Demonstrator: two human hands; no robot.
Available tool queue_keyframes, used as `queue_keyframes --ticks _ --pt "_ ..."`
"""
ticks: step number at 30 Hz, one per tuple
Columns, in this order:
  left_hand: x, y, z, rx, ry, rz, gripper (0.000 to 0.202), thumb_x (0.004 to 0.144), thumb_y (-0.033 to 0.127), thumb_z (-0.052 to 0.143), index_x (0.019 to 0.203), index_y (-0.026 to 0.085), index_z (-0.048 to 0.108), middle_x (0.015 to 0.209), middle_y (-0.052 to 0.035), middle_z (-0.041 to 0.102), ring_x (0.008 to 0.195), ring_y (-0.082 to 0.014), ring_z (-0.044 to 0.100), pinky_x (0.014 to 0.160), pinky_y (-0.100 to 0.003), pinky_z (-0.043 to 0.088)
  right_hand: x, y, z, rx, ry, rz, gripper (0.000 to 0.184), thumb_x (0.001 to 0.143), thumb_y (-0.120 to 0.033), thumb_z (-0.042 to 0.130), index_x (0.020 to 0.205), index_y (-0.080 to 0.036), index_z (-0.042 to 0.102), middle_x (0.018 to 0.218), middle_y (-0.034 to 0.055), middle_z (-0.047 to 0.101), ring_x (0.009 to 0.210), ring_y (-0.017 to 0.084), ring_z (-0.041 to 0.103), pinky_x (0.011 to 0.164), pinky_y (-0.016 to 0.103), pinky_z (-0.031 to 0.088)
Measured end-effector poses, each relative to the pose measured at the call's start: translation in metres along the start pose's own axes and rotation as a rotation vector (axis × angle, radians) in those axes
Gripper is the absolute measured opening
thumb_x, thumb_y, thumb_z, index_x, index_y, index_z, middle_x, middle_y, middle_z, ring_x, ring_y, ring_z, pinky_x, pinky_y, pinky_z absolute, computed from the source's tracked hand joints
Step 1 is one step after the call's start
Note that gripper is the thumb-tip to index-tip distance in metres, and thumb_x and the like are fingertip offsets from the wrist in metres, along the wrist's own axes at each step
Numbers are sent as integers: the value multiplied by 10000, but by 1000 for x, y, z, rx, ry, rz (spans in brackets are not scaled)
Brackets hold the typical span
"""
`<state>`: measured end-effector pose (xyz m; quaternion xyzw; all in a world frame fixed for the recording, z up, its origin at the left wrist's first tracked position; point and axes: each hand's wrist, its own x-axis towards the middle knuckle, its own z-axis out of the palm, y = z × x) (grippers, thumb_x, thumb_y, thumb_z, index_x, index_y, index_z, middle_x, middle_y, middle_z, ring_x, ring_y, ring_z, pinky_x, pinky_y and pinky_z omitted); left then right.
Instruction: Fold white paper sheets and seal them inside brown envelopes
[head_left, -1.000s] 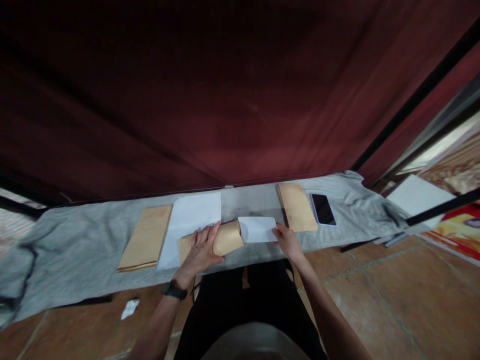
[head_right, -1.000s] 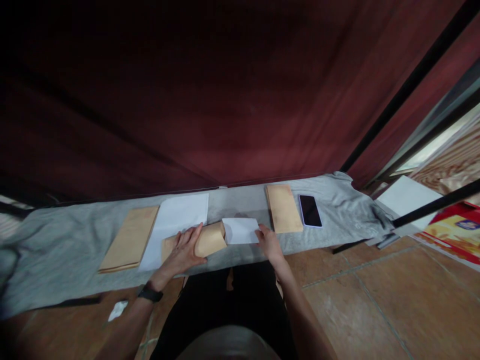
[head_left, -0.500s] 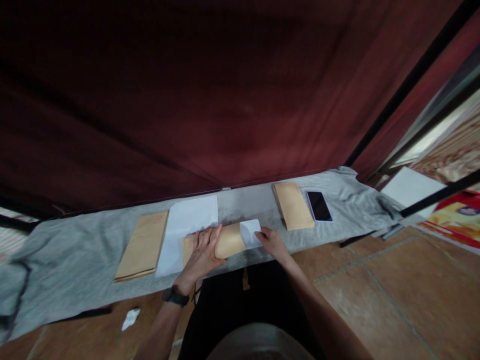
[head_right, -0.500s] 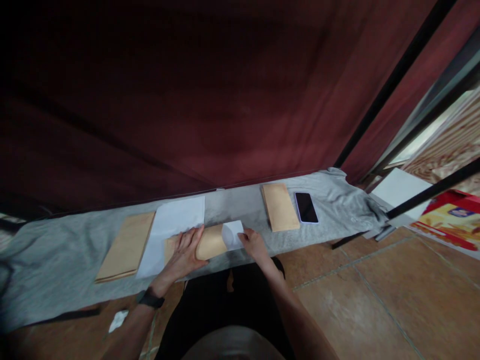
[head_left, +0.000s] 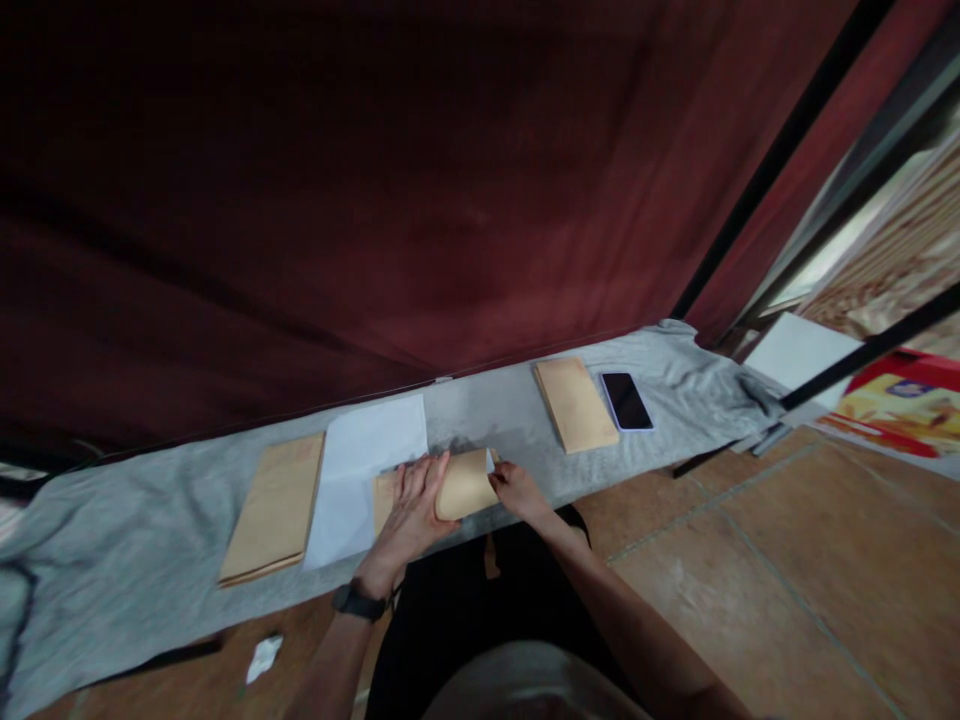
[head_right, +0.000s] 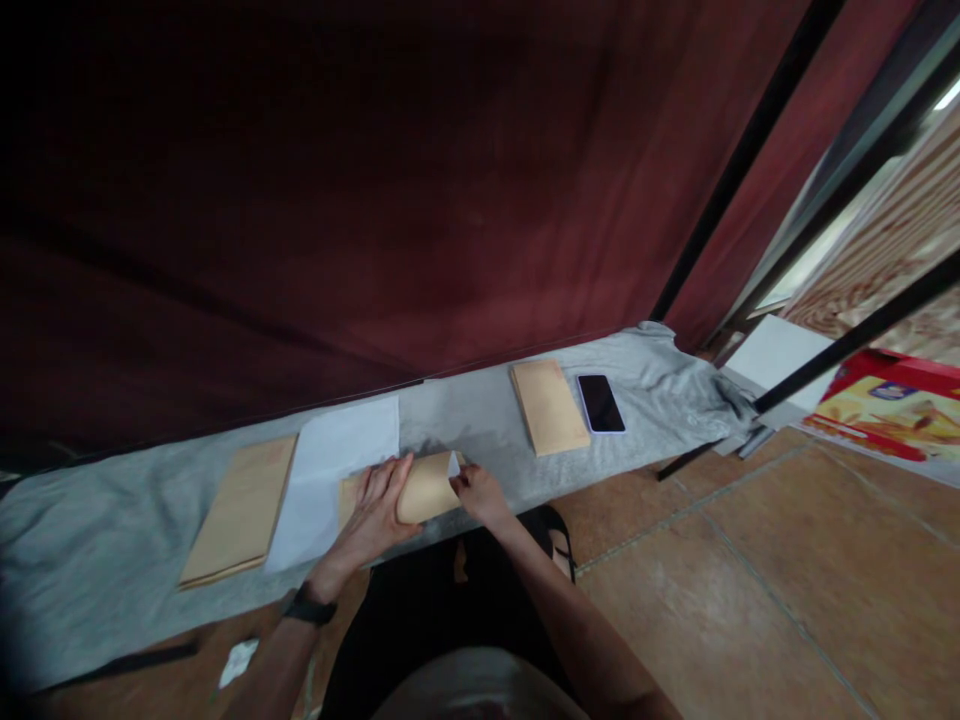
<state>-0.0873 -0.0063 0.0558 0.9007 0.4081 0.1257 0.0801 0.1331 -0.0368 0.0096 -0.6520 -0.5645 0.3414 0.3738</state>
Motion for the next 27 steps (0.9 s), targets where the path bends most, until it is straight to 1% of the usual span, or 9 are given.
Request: queue_keyframes --ticks 4,7,9,12,14,16,21,24,27 --pt "1 1 -1 2 -8 -1 1132 703 400 767 1595 225 92 1522 -176 393 1454 -389 317 1191 -606 167 -3 3 1 79 41 12 182 802 -138 581 838 -212 743 827 30 735 751 173 653 673 249 467" --pt "2 3 -3 -4 1 -2 1124 710 401 766 1597 238 95 1523 -170 395 1444 -389 333 1188 -612 174 -5 4 -1 131 92 16 170 787 -167 598 885 -204 732 872 35 723 789 173 641 715 256 478" --pt "3 4 -4 -4 10 4 1123 714 401 769 1598 240 96 1524 -171 395 1443 -391 335 1189 -615 175 -6 3 -1 205 106 31 148 819 -219 575 848 -204 720 799 16 701 724 156 619 658 240 466" --pt "3 4 -4 6 13 21 1133 709 391 782 1599 224 100 1528 -187 389 1450 -393 329 1195 -611 170 -7 2 -1 298 113 72 240 866 -285 511 721 -198 681 600 -18 613 548 128 537 522 222 393" --pt "4 5 -3 10 16 26 1141 704 398 788 1599 222 101 1536 -189 382 1452 -395 328 1195 -614 169 -7 1 -1 299 129 86 255 860 -292 511 682 -197 667 555 -26 582 506 121 504 497 222 367" --pt "5 5 -2 11 17 30 1137 708 411 783 1599 228 99 1547 -184 375 1453 -395 327 1195 -618 168 -7 1 -1 291 150 89 211 834 -281 543 690 -200 675 593 -19 609 529 124 520 520 226 381" --pt "6 5 -1 30 10 43 1127 710 409 781 1597 217 114 1537 -191 386 1452 -388 331 1199 -617 164 -8 -2 -3 270 187 73 105 778 -237 600 748 -215 698 783 18 697 697 164 615 644 253 456" --pt "7 5 -1 42 15 47 1139 700 416 792 1597 211 120 1527 -200 386 1453 -388 326 1197 -616 171 -11 -5 -5 269 193 57 98 785 -220 588 789 -219 686 811 19 703 738 176 637 689 267 474" --pt "8 5 0 32 24 56 1138 700 436 791 1597 231 122 1533 -187 383 1447 -391 333 1192 -622 182 -14 -8 -6 295 204 12 118 805 -206 555 875 -233 646 814 -5 695 751 170 648 700 264 478"
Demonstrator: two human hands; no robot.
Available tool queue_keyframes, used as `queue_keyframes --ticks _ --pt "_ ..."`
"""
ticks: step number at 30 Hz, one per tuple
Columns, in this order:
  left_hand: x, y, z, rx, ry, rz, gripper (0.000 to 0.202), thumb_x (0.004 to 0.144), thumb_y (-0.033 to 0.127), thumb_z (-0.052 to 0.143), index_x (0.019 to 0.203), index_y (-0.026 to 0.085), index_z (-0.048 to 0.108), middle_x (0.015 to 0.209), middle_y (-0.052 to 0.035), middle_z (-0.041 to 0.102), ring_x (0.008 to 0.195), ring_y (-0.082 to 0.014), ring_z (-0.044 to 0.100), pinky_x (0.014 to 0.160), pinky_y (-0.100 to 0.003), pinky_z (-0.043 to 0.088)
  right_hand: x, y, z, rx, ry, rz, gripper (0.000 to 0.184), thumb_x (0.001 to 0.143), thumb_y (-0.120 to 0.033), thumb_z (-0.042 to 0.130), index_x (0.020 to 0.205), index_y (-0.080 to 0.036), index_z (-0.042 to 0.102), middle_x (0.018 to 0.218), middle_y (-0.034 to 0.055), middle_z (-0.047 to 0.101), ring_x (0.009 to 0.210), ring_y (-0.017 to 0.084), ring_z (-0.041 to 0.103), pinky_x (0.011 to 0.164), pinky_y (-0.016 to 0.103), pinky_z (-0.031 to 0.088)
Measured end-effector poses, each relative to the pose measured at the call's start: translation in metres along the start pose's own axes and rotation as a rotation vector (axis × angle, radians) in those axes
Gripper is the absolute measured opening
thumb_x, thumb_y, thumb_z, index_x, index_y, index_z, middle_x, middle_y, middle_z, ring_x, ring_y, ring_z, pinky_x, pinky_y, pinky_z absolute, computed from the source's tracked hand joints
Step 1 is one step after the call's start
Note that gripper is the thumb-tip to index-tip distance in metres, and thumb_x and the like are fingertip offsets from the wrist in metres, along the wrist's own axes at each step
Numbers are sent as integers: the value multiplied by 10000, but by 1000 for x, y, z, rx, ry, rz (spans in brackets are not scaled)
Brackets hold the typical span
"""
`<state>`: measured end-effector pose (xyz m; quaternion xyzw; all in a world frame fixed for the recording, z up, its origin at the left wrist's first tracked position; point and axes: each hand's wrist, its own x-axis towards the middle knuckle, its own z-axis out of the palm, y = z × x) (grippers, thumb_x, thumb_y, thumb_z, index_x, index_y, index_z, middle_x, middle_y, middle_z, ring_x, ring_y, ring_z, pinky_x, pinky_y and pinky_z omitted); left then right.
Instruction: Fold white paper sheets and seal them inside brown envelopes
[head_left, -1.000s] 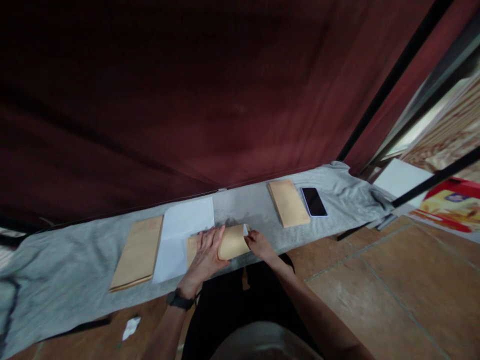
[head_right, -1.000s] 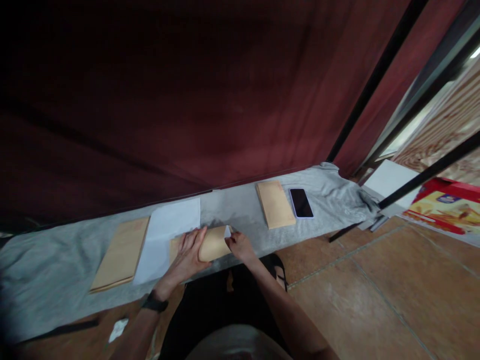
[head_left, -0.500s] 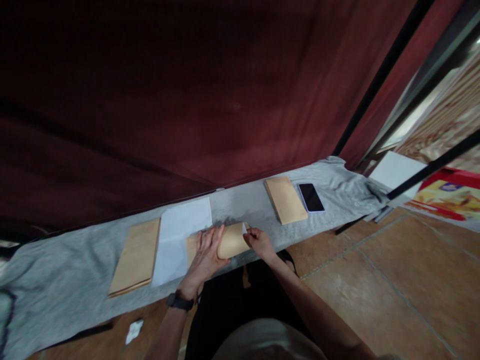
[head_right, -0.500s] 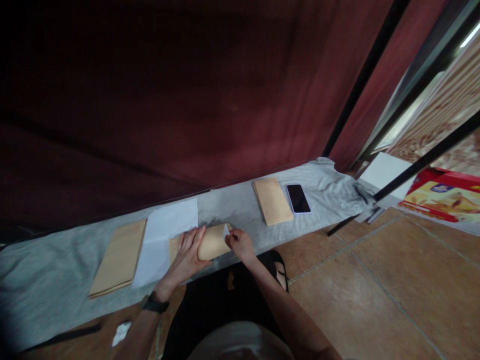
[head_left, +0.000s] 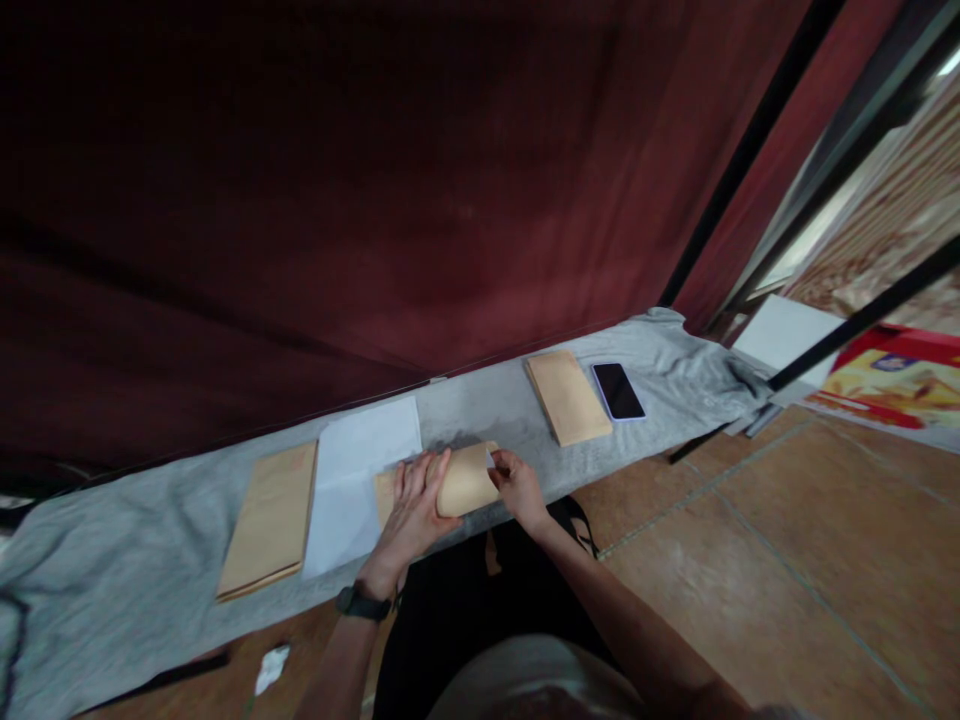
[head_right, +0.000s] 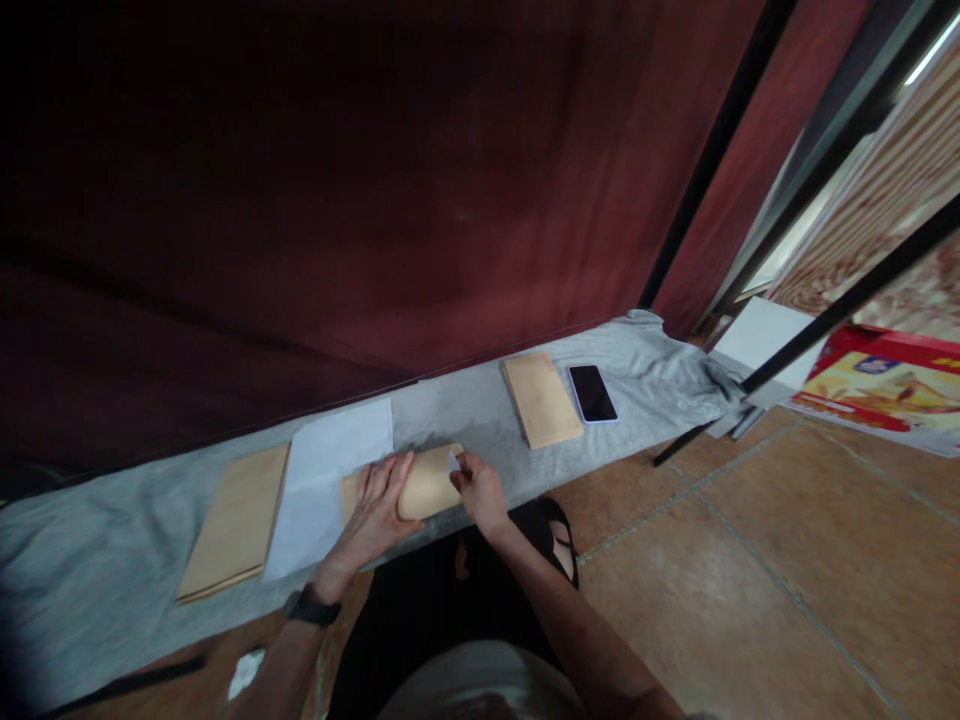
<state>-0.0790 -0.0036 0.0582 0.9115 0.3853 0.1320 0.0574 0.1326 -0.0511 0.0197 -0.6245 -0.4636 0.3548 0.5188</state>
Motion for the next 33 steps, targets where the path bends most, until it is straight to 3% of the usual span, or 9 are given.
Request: queue_keyframes --ticks 9,14,16,19,21,24,27,29,33 --pt "4 3 -5 2 -12 25 1123 717 408 785 1600 220 117 1552 -195 369 1475 -397 291 1202 -626 153 -1 0 0 119 144 66 570 732 -191 618 1292 -228 517 682 -79 564 621 137 563 637 252 456" --pt "12 6 -16 13 23 33 959 803 317 728 1591 266 184 1653 -161 208 1533 -381 136 1212 -632 106 7 1 -1 437 107 276 155 690 -326 669 786 -204 669 585 -29 605 571 157 573 560 265 459" --pt "16 9 -15 -48 93 -26 891 835 297 702 1584 276 218 1671 -143 159 1540 -366 109 1218 -622 115 9 2 -3 480 136 288 179 696 -382 662 729 -207 646 598 -8 639 571 166 598 548 267 471" --pt "20 20 -1 -313 261 -239 817 880 362 663 1573 252 246 1658 -145 193 1530 -338 178 1215 -570 229 10 4 -6 550 200 304 211 695 -404 657 782 -213 631 680 23 695 597 178 638 546 269 491" --pt "21 34 15 -606 336 -463 782 898 438 639 1557 237 271 1591 -159 336 1475 -319 332 1166 -523 362 9 6 -7 594 241 313 216 693 -399 660 803 -221 604 721 40 710 619 189 659 557 282 509" --pt "25 59 37 -1196 222 -784 726 898 483 650 1503 229 338 1290 -149 635 1168 -266 651 992 -456 543 5 9 -4 643 285 320 232 688 -394 677 819 -237 568 750 43 713 651 196 679 589 300 538" --pt "32 81 46 -1631 147 -915 586 808 448 771 1289 209 536 1114 -116 711 935 -216 723 843 -394 608 1 9 1 669 305 323 272 667 -410 691 838 -241 565 780 31 715 671 184 680 619 305 556" --pt "38 89 46 -1723 154 -923 485 736 402 828 1117 191 614 1069 -95 721 868 -190 721 782 -351 615 -1 8 2 679 312 323 316 648 -427 706 859 -233 575 815 32 721 697 183 681 634 306 561" --pt "49 90 42 -1592 126 -919 351 709 387 803 936 171 645 944 -64 728 776 -169 711 682 -302 606 -3 6 -1 689 317 321 341 630 -445 734 845 -229 581 852 33 720 755 188 682 645 298 565"
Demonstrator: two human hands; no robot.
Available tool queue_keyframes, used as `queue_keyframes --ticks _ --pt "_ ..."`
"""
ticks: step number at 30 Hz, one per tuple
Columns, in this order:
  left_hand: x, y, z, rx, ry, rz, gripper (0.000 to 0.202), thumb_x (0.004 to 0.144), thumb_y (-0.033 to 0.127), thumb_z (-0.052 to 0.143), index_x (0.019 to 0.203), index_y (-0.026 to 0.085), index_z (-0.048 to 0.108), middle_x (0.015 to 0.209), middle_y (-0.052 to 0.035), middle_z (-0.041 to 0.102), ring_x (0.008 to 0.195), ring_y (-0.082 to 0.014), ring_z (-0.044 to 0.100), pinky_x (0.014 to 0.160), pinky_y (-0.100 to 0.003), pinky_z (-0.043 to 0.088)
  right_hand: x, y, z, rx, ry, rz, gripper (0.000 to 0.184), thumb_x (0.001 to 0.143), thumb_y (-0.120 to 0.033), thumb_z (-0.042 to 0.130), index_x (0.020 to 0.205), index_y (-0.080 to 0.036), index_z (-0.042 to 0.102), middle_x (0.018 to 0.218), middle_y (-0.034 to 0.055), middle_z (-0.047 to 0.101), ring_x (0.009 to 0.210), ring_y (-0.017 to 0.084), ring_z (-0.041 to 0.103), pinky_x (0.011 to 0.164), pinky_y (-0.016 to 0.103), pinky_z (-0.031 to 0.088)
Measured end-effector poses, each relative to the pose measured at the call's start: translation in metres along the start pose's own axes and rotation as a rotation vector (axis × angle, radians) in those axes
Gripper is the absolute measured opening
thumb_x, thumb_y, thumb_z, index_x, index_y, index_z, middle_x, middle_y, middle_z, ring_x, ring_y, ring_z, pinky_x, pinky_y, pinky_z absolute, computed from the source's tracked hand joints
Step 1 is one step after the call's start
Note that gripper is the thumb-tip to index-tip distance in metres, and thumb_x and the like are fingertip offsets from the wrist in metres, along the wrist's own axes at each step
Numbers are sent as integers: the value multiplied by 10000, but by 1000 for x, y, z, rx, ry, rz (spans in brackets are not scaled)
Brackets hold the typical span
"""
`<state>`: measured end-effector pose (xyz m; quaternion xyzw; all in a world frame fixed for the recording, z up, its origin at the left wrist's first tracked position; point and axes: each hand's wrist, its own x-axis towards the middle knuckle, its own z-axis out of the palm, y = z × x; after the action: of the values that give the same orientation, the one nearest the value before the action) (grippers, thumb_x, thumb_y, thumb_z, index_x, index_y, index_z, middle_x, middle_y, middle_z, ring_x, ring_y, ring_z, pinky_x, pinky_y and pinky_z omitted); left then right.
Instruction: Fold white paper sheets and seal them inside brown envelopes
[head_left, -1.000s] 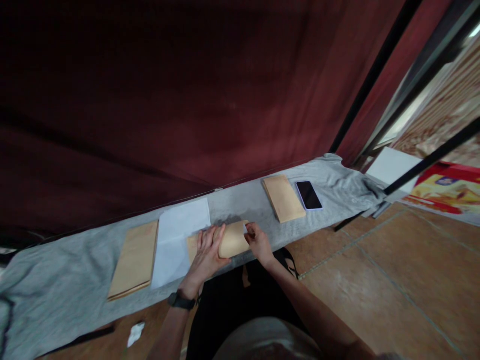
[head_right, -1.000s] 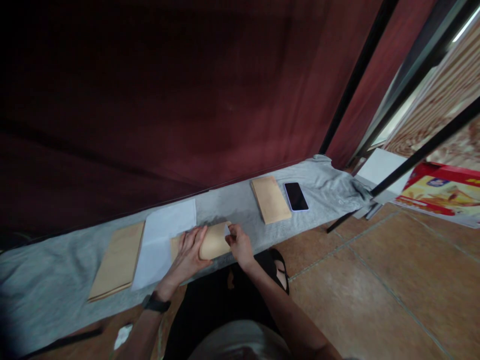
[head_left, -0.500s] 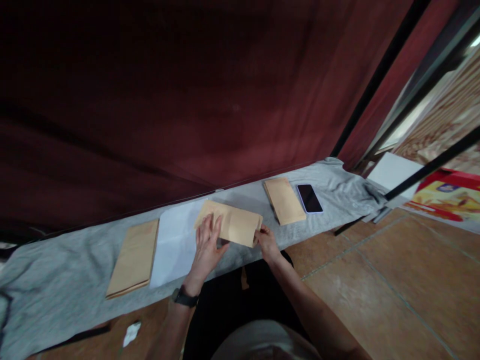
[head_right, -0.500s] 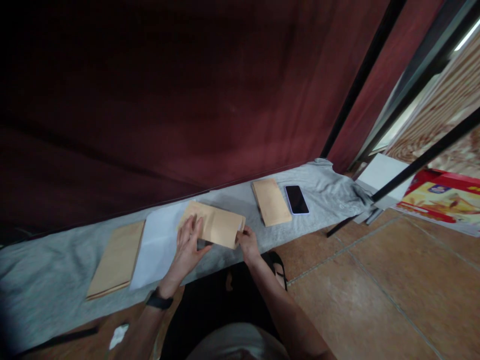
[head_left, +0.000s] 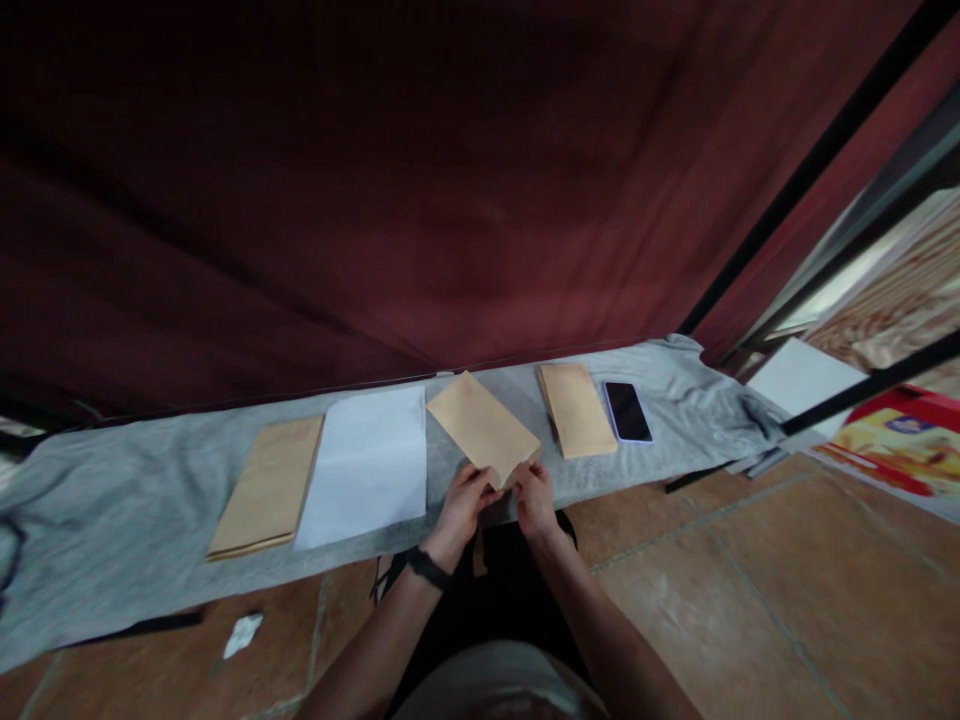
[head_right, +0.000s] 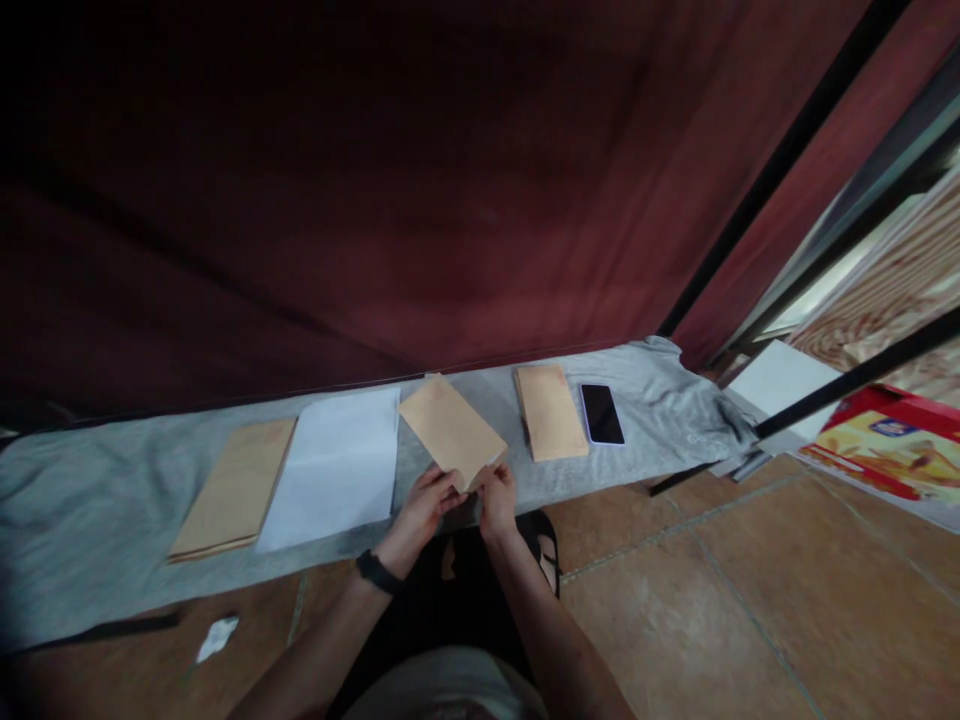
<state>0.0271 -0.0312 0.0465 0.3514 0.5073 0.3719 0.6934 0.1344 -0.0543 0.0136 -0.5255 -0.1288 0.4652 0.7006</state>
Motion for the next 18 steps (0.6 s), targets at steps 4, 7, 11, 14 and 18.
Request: queue_keyframes --ticks 4,7,11,14,18 --pt "11 6 -4 136 19 40 252 717 335 766 866 175 641 839 -27 709 708 -149 684 588 -239 571 1 -2 -8 -25 -20 9 338 607 -446 756 798 -226 582 805 17 698 739 178 671 656 295 572" --pt "22 8 -12 214 39 47 184 737 289 730 841 185 619 762 0 686 639 -131 660 514 -201 526 3 0 -15 -77 -46 16 368 596 -465 778 798 -211 603 770 13 683 694 175 661 646 311 581" --pt "37 6 -23 325 96 47 129 769 236 673 823 193 564 674 37 630 494 -98 585 432 -179 446 7 1 -28 -177 -58 -23 434 622 -544 769 845 -211 602 742 13 663 647 179 640 616 336 583" --pt "43 3 -32 411 129 58 106 779 180 639 822 196 544 627 57 580 423 -77 514 397 -171 383 10 -3 -39 -256 -31 -88 435 704 -539 713 976 -218 605 845 31 666 702 185 641 653 355 585" --pt "49 0 -40 509 130 67 117 773 125 617 808 196 531 609 66 547 419 -71 481 399 -166 341 14 -13 -50 -651 -134 -418 317 875 -388 567 1128 -218 656 1130 101 670 1062 244 635 967 462 527"
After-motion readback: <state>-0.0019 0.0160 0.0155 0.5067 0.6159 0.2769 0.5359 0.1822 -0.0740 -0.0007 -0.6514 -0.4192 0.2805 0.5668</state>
